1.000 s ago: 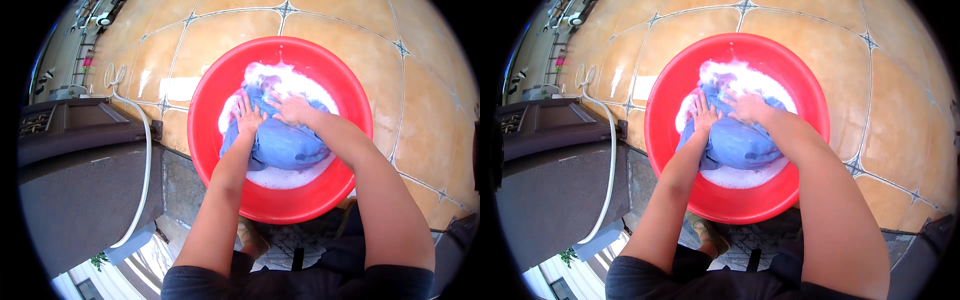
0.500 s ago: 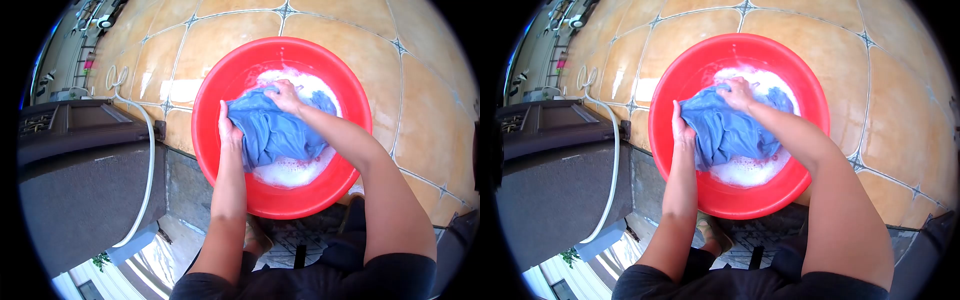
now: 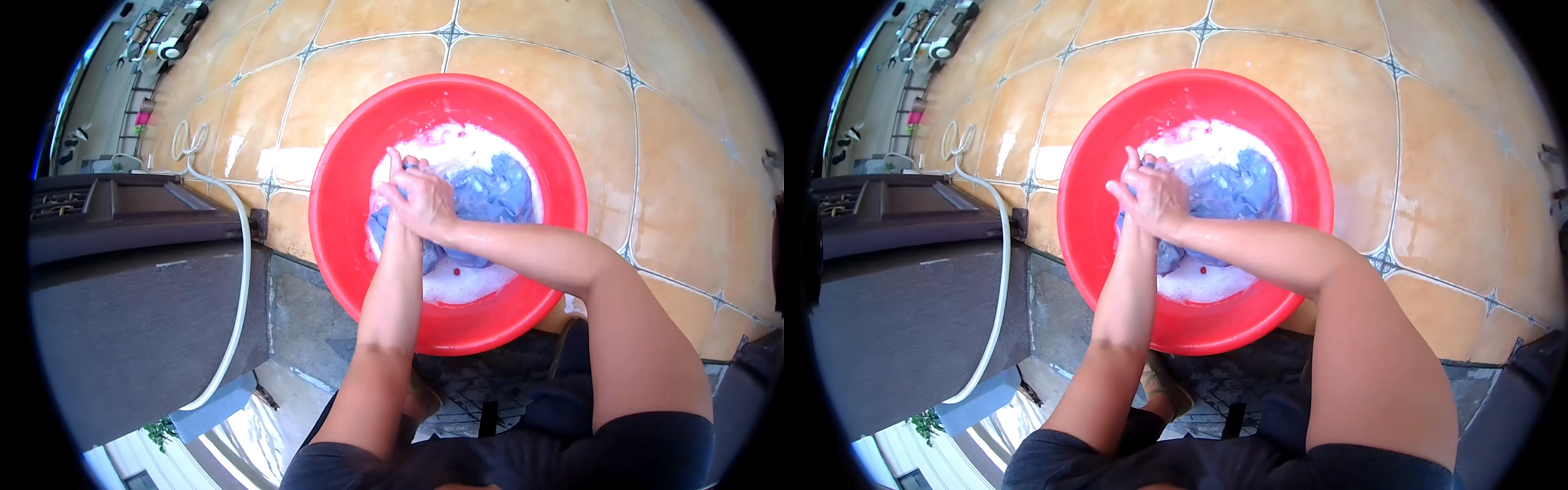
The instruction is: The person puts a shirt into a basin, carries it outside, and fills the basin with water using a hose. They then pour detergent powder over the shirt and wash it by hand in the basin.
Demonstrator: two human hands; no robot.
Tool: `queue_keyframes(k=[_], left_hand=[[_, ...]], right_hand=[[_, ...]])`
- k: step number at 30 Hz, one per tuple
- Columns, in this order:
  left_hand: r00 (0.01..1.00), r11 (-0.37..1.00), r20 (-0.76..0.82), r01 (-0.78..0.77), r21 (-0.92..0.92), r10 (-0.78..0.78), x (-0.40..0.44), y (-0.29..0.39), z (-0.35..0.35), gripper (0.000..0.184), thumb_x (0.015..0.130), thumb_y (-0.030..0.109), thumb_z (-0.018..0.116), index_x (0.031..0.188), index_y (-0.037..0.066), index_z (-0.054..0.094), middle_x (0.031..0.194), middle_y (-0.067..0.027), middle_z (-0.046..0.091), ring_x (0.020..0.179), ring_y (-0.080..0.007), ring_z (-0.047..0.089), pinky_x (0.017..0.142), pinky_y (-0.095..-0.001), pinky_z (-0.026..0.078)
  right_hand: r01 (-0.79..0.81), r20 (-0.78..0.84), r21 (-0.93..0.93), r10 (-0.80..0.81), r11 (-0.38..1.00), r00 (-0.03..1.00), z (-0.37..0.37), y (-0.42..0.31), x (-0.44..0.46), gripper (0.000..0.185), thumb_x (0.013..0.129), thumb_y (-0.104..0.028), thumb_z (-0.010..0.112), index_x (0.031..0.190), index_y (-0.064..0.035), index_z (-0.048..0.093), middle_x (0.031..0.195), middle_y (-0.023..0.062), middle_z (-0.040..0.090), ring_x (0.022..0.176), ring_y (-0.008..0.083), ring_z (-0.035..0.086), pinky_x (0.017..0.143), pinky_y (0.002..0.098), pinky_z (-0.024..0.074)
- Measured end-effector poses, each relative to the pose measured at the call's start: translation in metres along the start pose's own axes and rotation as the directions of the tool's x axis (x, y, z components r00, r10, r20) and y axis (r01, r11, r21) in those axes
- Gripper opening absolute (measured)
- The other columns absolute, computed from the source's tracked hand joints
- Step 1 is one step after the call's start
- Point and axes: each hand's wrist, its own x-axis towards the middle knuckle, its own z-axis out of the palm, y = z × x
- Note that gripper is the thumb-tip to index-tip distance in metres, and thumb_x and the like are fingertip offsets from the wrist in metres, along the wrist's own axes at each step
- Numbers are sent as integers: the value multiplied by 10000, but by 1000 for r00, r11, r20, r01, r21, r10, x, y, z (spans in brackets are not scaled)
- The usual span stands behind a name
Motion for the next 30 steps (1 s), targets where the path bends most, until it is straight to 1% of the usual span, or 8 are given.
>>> queue_keyframes(k=[2, 5, 10, 12, 16, 23, 26, 30], left_hand=[[994, 999, 106, 34, -13, -32, 4, 6, -18, 331, 951, 407, 463, 1018, 111, 592, 934, -67, 625, 938, -224, 579, 844, -380, 471], [688, 977, -715, 38, 209, 126, 5, -28, 83, 283, 958, 319, 440, 883, 68, 546, 784, -61, 547, 745, -211, 580, 689, -361, 496], [984, 990, 178, 54, -133, -30, -1, -1, 26, 304, 950, 317, 416, 856, 74, 573, 743, -75, 576, 711, -233, 599, 685, -378, 507], [733, 938, -635, -11, 347, 244, 1, -12, 72, 296, 961, 278, 411, 870, 73, 605, 764, -95, 619, 729, -232, 629, 712, -391, 525], [943, 961, -318, 172, 219, -96, -19, 28, 75, 393, 972, 374, 441, 1117, 29, 562, 1029, -127, 639, 913, -213, 637, 847, -371, 515], [903, -133, -421, 428, 894, 82, -28, 80, 124, 443, 820, 277, 717, 1138, -3, 588, 1001, -69, 640, 912, -133, 593, 799, -284, 484], [875, -20, -279, 312, 950, 395, -44, 93, 155, 264, 840, 278, 687, 901, 21, 682, 749, -28, 659, 745, -110, 600, 823, -292, 467], [947, -536, -22, 202, 820, 322, -75, 127, 175, 184, 860, 206, 658, 931, 38, 678, 860, -51, 691, 792, -152, 636, 1099, -398, 177]], right_hand=[[-64, 14, -107, 66, 992, 998, -3, 8, 24, 358, 892, -384, 515, 772, -69, 637, 813, 196, 647, 833, 382, 635, 796, 464, 483], [-185, -50, -122, 181, 975, 982, -16, 21, 45, 477, 923, -401, 422, 726, -26, 641, 792, 225, 648, 804, 423, 624, 772, 511, 475], [22, -29, -33, -23, 999, 999, -4, 8, 16, 449, 925, -387, 424, 729, -47, 643, 744, 224, 633, 753, 420, 614, 718, 518, 470], [34, 14, -40, -33, 999, 999, -6, 7, 30, 439, 930, -375, 423, 721, -54, 638, 723, 224, 624, 724, 417, 610, 694, 516, 472], [269, 38, 86, -273, 959, 961, -27, 9, 56, 445, 951, -359, 441, 694, -30, 594, 632, 196, 596, 646, 354, 614, 594, 442, 480], [168, 297, 559, -385, 812, 874, -31, -37, 54, 453, 822, -419, 669, 941, 8, 571, 862, 129, 628, 821, 230, 609, 747, 352, 485], [177, 555, 280, -310, 943, 772, -57, 16, 28, 570, 731, -391, 753, 1113, -19, 552, 1017, 154, 627, 988, 265, 600, 858, 348, 462], [375, 896, -268, 86, 887, 437, -121, 39, 22, 463, 656, -272, 769, 1062, -85, 647, 980, 136, 676, 942, 304, 629, 835, 390, 477]])
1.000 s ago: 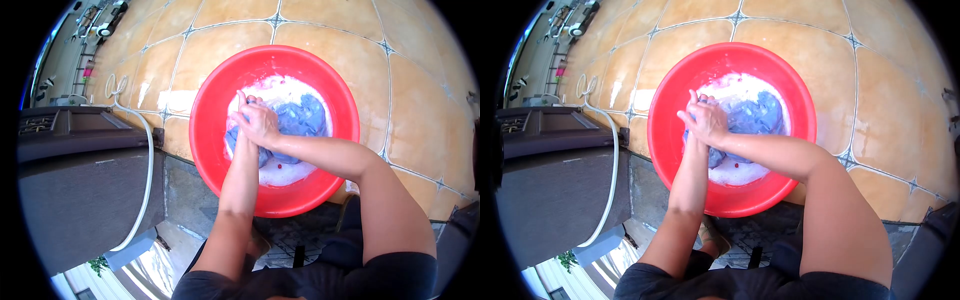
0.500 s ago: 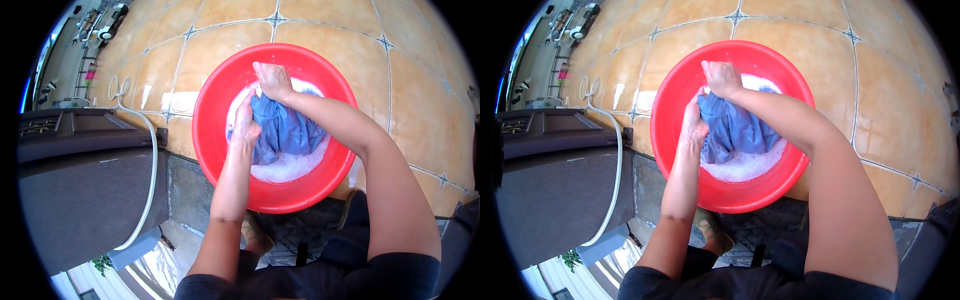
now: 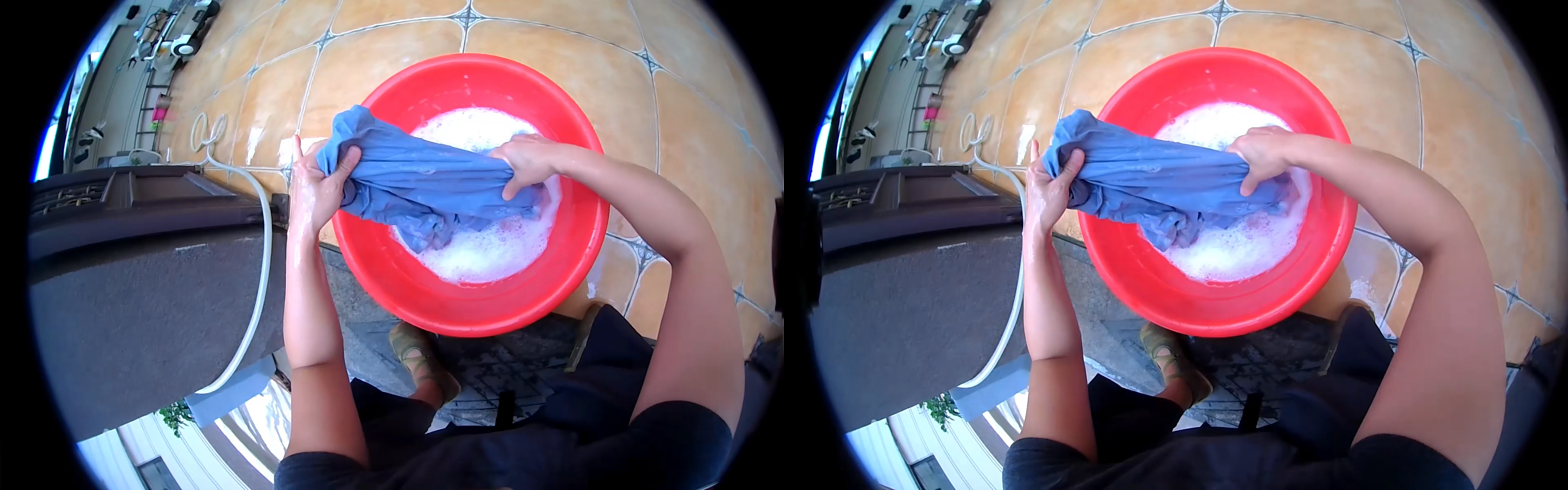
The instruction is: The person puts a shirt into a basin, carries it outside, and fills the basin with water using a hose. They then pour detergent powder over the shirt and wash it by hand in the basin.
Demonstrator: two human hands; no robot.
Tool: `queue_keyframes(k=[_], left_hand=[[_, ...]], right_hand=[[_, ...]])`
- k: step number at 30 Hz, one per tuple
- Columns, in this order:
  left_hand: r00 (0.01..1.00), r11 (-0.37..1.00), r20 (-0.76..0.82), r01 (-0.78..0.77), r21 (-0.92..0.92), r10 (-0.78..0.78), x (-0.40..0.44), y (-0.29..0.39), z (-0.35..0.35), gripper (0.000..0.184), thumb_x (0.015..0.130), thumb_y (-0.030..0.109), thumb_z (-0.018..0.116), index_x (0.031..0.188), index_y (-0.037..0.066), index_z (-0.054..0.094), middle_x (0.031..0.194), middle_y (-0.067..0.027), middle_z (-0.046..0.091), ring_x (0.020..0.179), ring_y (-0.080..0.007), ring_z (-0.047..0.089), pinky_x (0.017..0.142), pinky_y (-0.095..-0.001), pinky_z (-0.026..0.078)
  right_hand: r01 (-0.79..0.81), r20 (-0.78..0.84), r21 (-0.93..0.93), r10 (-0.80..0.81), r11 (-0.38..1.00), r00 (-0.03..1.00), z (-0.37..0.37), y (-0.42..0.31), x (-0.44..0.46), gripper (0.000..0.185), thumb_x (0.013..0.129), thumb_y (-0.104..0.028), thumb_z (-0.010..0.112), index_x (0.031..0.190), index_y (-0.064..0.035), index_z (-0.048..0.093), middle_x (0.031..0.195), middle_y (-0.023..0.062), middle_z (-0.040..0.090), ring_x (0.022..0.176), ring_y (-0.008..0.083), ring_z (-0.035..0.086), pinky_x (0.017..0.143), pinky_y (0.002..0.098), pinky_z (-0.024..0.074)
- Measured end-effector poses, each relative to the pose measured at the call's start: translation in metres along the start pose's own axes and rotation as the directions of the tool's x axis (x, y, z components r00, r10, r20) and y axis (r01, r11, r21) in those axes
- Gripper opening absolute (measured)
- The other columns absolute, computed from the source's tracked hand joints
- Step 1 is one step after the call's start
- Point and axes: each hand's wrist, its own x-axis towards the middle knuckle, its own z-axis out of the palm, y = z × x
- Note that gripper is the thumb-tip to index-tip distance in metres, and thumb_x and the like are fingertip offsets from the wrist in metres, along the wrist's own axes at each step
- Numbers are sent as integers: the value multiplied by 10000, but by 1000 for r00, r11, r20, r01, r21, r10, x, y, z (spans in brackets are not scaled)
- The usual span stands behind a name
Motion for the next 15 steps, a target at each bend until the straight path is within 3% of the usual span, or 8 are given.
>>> queue_keyframes(k=[1, 2, 5, 8, 10, 11, 13, 15], left_hand=[[997, 987, 23, -69, 148, 67, -7, -1, -6, 171, 864, 192, 651, 938, 39, 677, 882, -53, 696, 806, -160, 642, 1131, -412, 104], [992, 990, 44, -118, 74, 115, -13, -4, -11, 173, 865, 160, 646, 965, 21, 675, 900, -54, 696, 850, -152, 643, 1091, -404, 260], [985, 701, -29, 100, -706, -170, -31, -17, -5, 271, 878, 156, 633, 1080, -25, 626, 1015, -100, 656, 904, -177, 625, 832, -322, 503], [891, 545, 57, 324, -773, -449, -16, -21, 11, 315, 908, 208, 600, 1124, -20, 609, 1044, -120, 646, 911, -178, 626, 824, -319, 497], [844, 739, -52, 435, -514, -534, 8, -49, 46, 362, 923, 291, 571, 1076, -33, 627, 1009, -142, 658, 892, -198, 629, 788, -346, 504], [873, 863, -146, 412, -293, -466, 22, -83, 72, 420, 911, 355, 559, 1039, -38, 637, 979, -210, 666, 903, -284, 649, 811, -395, 494], [815, 787, -130, 579, 210, -565, 43, -94, 117, 579, 873, 533, 483, 1074, 14, 640, 1021, -287, 623, 1006, -426, 589, 861, -476, 468], [743, 676, -63, 637, 371, -666, 47, -92, 167, 634, 863, 593, 429, 1194, 68, 557, 1119, -247, 606, 1078, -383, 578, 881, -459, 472]], right_hand=[[-33, 19, -1, 33, 999, 999, -13, -1, -7, 405, 654, -248, 760, 1023, -104, 673, 944, 122, 687, 920, 307, 635, 821, 394, 482], [-27, 9, 53, 27, 998, 1000, -30, -15, -20, 318, 700, -217, 732, 968, -56, 677, 868, 112, 692, 857, 252, 651, 783, 362, 493], [103, 47, 486, -143, 868, 989, -51, -35, -46, 260, 813, -223, 668, 953, -7, 637, 887, 100, 664, 841, 178, 614, 787, 333, 487], [185, -53, 680, -204, 710, 978, -58, -45, -41, 312, 876, -276, 612, 1024, -1, 596, 990, 102, 641, 922, 177, 592, 832, 324, 473], [101, -68, 760, -77, 642, 995, -57, -35, -19, 402, 894, -334, 588, 1143, -20, 556, 1088, 127, 622, 1007, 227, 587, 888, 346, 458], [63, -191, 604, 68, 794, 979, -46, -16, 0, 444, 896, -360, 576, 1192, -35, 524, 1140, 143, 595, 1055, 256, 566, 915, 361, 444], [-135, -490, 244, 242, 960, 837, -9, 27, 46, 535, 898, -414, 553, 1291, -63, 460, 1244, 175, 540, 1153, 312, 523, 969, 391, 416], [-377, -469, -80, 298, 923, 831, 24, 32, 67, 698, 891, -550, 463, 1439, -160, 276, 1430, 182, 343, 1297, 357, 378, 1043, 425, 349]])
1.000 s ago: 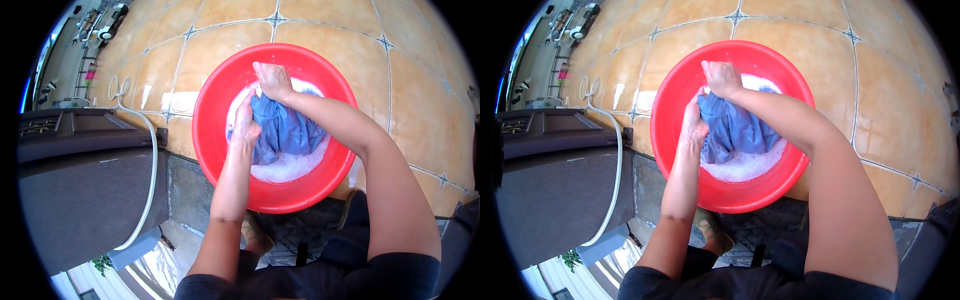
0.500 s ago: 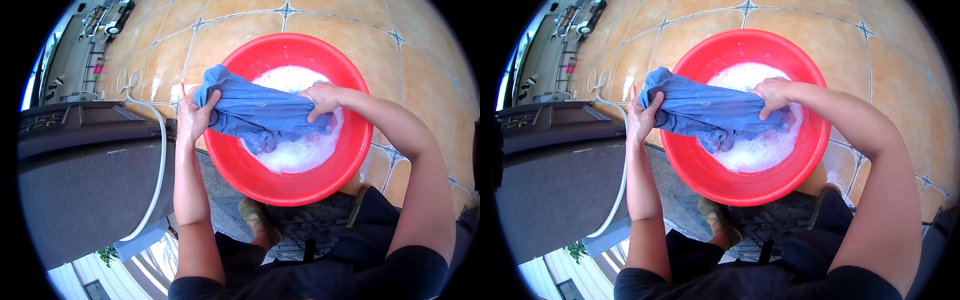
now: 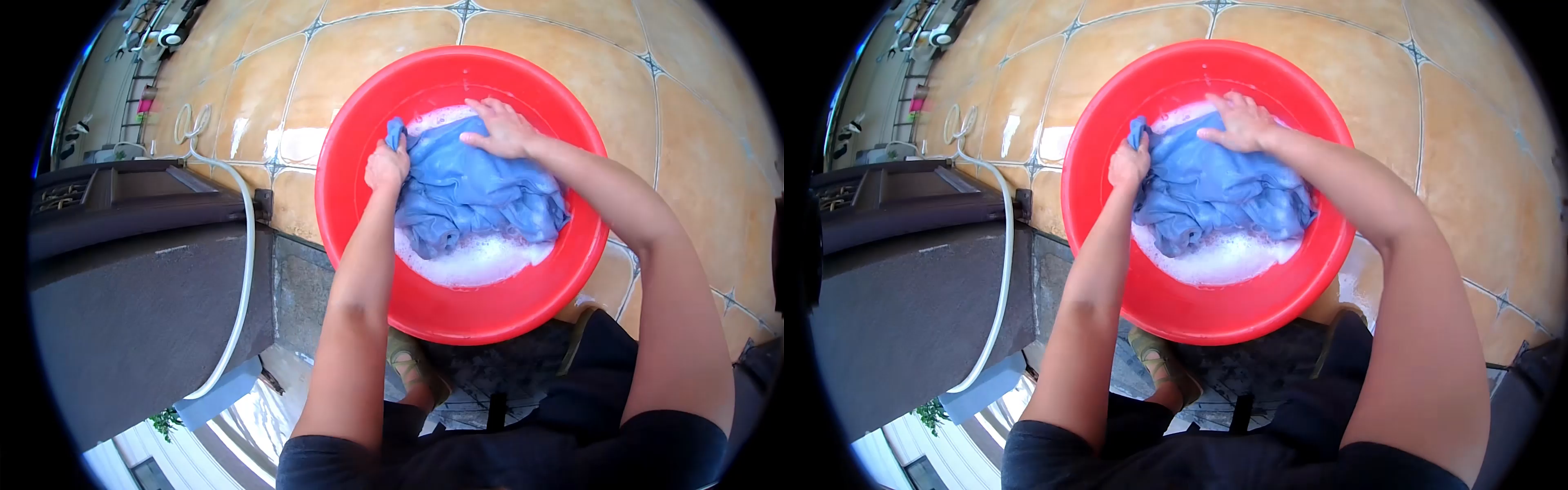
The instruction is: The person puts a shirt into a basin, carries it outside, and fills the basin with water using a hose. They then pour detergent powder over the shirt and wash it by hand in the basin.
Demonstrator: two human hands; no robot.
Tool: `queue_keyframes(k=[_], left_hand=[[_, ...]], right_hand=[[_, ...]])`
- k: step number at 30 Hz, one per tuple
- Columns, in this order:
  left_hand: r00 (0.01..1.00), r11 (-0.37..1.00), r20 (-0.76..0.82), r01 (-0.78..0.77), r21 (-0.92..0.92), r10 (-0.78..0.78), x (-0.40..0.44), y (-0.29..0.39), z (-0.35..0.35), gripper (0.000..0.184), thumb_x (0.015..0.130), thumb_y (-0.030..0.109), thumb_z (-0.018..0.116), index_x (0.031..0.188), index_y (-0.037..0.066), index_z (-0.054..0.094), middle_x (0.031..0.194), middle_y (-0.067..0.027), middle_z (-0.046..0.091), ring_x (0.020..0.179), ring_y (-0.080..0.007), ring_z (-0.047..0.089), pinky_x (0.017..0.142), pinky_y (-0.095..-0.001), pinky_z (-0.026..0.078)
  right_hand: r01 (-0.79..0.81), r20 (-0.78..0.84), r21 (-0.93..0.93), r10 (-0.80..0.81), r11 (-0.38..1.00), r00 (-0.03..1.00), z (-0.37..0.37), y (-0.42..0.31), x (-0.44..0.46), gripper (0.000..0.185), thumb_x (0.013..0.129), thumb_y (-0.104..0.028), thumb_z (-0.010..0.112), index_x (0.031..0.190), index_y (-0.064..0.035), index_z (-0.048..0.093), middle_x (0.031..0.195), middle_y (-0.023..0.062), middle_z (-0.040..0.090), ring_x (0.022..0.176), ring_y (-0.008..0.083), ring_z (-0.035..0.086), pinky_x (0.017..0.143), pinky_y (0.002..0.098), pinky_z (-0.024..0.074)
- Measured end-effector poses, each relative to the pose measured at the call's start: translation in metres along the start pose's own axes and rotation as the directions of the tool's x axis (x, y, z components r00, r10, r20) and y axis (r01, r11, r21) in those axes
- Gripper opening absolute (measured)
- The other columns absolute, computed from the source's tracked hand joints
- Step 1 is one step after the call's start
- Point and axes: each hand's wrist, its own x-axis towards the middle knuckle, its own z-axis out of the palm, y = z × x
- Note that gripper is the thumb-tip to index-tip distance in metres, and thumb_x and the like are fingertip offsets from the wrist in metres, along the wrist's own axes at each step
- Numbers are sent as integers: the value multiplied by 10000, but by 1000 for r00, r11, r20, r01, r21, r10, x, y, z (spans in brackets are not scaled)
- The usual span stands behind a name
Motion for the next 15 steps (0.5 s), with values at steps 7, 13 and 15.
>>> queue_keyframes(k=[7, 13, 15], left_hand=[[932, 944, -169, -299, 144, 321, 6, -9, 79, 563, 784, 291, 658, 1250, 81, 423, 1092, -222, 583, 981, -405, 593, 840, -460, 478], [901, -245, 167, 281, -928, 401, -10, -54, 0, 482, 865, 369, 629, 1175, 10, 547, 1081, -159, 634, 1037, -302, 604, 930, -451, 476], [850, -457, 128, 395, -797, 512, -24, -72, -1, 500, 850, 449, 614, 1106, 22, 570, 1032, -163, 636, 995, -316, 604, 911, -465, 479]], right_hand=[[219, 181, -92, -200, 971, 963, 88, 1, 17, 900, 789, -747, 395, 1483, -228, 152, 1491, 187, 237, 1359, 361, 272, 1104, 442, 246], [172, -44, 14, -172, 985, 984, 111, 28, 43, 571, 831, -348, 572, 1318, -89, 426, 1272, 219, 501, 1156, 366, 508, 992, 413, 391], [28, -71, 405, 1, 914, 998, 117, 19, 40, 421, 804, -249, 603, 1174, -51, 561, 1170, 204, 588, 1086, 365, 551, 962, 410, 409]])
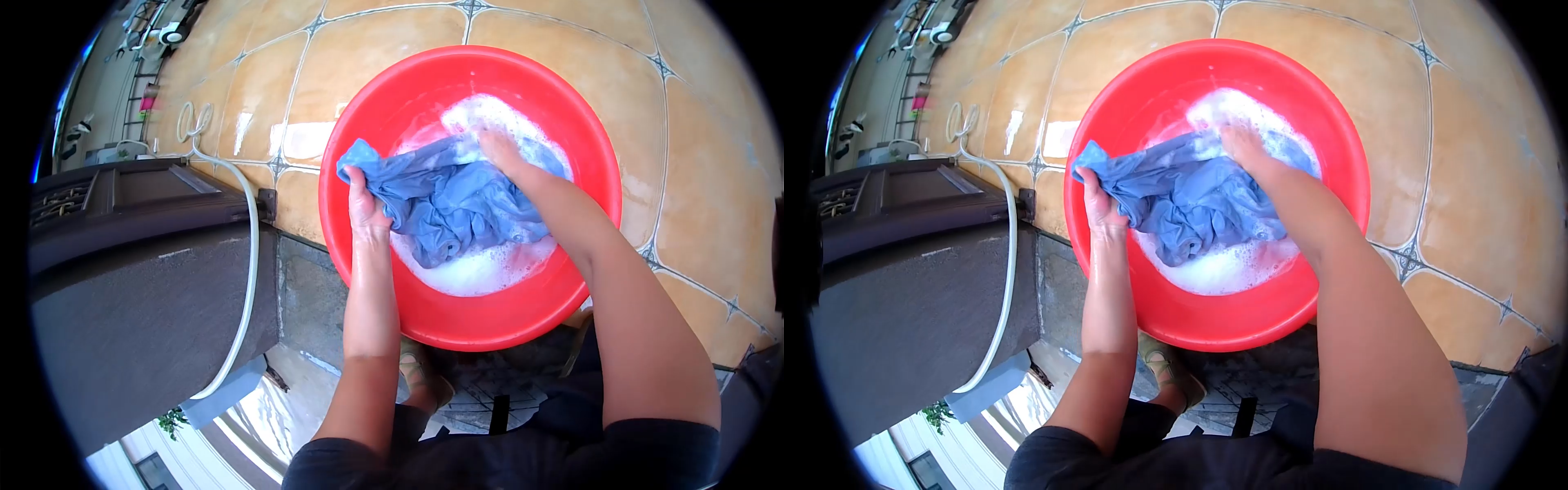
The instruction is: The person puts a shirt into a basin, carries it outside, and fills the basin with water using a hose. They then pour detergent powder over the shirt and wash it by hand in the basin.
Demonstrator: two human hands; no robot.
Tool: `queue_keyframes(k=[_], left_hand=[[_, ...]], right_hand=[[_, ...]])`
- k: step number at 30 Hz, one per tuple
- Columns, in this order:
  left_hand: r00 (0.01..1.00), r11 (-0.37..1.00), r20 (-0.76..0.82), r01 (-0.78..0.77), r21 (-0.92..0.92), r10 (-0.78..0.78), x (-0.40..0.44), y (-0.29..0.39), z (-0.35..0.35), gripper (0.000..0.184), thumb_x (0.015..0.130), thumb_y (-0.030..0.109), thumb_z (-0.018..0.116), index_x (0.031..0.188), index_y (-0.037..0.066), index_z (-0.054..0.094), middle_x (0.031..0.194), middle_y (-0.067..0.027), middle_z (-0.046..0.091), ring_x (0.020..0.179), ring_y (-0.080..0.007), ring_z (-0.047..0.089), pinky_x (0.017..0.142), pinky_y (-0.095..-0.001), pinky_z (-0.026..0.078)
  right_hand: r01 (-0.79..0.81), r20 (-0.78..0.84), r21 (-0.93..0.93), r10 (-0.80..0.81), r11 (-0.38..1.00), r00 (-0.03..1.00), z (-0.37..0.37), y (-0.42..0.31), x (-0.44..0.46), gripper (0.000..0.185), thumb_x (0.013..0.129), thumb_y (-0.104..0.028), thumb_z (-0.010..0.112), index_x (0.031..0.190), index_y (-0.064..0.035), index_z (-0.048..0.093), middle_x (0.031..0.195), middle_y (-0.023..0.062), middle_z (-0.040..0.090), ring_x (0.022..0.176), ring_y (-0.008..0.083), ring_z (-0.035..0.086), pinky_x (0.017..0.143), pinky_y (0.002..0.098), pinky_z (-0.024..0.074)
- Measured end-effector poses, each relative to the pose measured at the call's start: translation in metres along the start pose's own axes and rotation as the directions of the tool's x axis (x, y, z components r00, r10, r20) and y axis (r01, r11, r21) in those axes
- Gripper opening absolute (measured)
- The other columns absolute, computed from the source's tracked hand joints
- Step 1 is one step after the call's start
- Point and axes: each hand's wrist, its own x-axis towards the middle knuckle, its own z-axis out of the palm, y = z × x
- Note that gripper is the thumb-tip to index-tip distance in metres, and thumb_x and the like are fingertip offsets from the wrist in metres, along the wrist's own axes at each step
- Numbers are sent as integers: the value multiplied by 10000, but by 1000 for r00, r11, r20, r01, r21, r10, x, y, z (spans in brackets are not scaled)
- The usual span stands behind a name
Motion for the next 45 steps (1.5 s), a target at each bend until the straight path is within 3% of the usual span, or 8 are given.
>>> queue_keyframes(k=[5, 10, 14, 21, 27, 30, 38, 45], left_hand=[[938, 991, -344, -88, -96, 50, 27, -27, 12, 444, 848, 473, 619, 973, 48, 593, 923, -123, 635, 893, -281, 613, 849, -435, 500], [930, 958, 363, 46, -282, 62, 14, -85, 53, 349, 939, 379, 512, 1065, 58, 565, 985, -109, 627, 939, -234, 604, 838, -356, 492], [904, 976, -411, -28, 214, 116, 28, -101, 96, 530, 924, 528, 455, 1153, 59, 547, 995, -55, 581, 932, -186, 554, 829, -336, 469], [853, 972, 502, 216, -91, -143, 54, -74, 33, 418, 944, 474, 434, 700, 143, 513, 603, -14, 528, 612, -174, 543, 571, -370, 468], [921, 996, -387, 0, 92, 36, 11, -84, 150, 273, 940, 302, 425, 785, 136, 577, 690, -7, 586, 669, -164, 579, 631, -328, 473], [830, 970, 533, 233, -70, -161, 56, -76, 36, 279, 934, 265, 416, 913, 95, 636, 820, -54, 654, 791, -207, 631, 765, -350, 509], [940, 977, -332, 135, 167, -74, -9, 0, 118, 385, 957, 383, 459, 1047, 34, 593, 975, -154, 645, 865, -288, 649, 705, -456, 549], [901, -492, 70, 167, 855, 427, 50, -38, -28, 764, 749, 388, 733, 1254, -54, 368, 1198, -263, 502, 1103, -417, 506, 960, -451, 400]], right_hand=[[437, -520, 357, -214, 825, 827, -18, -145, -48, 205, 734, -174, 627, 882, -32, 612, 1121, 154, 625, 1047, 338, 581, 926, 411, 429], [332, -352, 142, -266, 932, 897, -28, -180, -106, 417, 647, -215, 689, 1008, -90, 525, 1110, 148, 585, 1036, 375, 560, 848, 435, 460], [7, -490, 292, 144, 956, 860, -49, -135, -41, 521, 675, -215, 673, 1153, -126, 488, 1088, 154, 564, 1034, 382, 547, 822, 480, 452], [230, -380, 200, -141, 953, 914, -48, -170, -101, 419, 724, -334, 651, 1081, -135, 559, 998, 193, 611, 938, 403, 596, 795, 482, 459], [-36, -476, 364, 219, 931, 852, -63, -142, -52, 371, 782, -309, 617, 1033, -54, 519, 871, 245, 631, 870, 434, 599, 744, 490, 470], [125, -472, 343, 56, 931, 880, -53, -165, -85, 315, 791, -254, 595, 1009, -41, 515, 838, 261, 621, 850, 447, 595, 728, 485, 467], [194, -14, -21, -194, 981, 981, -126, -77, -15, 504, 787, -482, 648, 982, -28, 547, 893, 244, 626, 908, 388, 612, 772, 447, 481], [69, 218, -346, 8, 936, 976, -60, -64, -8, 876, 792, -686, 477, 1480, -232, 180, 1534, 140, 118, 1411, 347, 91, 1094, 602, 68]])
